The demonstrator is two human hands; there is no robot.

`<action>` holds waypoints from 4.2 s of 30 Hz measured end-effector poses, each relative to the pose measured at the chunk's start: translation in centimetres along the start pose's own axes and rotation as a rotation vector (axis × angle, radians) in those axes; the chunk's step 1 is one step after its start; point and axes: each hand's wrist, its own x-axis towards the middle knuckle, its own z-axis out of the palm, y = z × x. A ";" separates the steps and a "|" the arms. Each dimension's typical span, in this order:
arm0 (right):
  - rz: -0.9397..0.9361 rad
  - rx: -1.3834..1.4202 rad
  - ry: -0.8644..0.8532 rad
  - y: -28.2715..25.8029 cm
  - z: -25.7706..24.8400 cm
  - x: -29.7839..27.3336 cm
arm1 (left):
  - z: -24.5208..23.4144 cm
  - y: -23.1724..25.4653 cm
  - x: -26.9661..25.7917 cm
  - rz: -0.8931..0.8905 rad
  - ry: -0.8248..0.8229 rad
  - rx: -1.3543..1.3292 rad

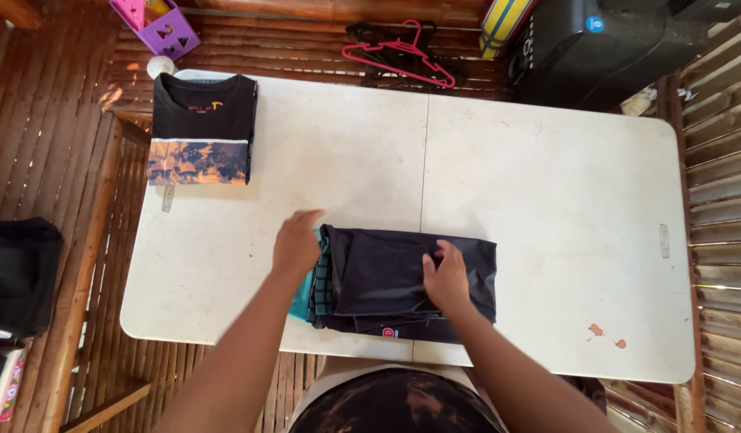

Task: Folding various shirts and laundry items on a white table.

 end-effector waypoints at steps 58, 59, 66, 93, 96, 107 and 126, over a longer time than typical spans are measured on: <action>0.453 -0.323 -0.119 9.2 -7.9 -8.7 | -0.1 -2.0 -17.2 -0.219 -0.163 0.011; 0.387 -0.371 -0.063 8.9 -7.9 -8.7 | -0.9 -1.4 -17.0 -0.227 -0.215 0.046; -0.041 -0.108 -0.084 0.1 -6.5 -5.6 | -1.1 3.4 -13.2 -0.247 -0.224 -0.023; 0.086 -0.110 0.137 0.7 -7.0 4.3 | -0.1 -1.8 -0.9 0.008 -0.118 0.051; 0.199 -0.215 -0.082 3.9 -7.6 6.9 | 1.1 -1.6 1.8 -0.018 -0.322 0.038; 0.070 -0.276 0.123 6.4 -7.3 6.7 | 2.0 -1.2 1.7 0.062 -0.181 0.167; 0.232 0.228 -0.670 7.0 -5.1 -5.0 | 1.9 3.5 -13.3 -0.670 -0.453 -0.514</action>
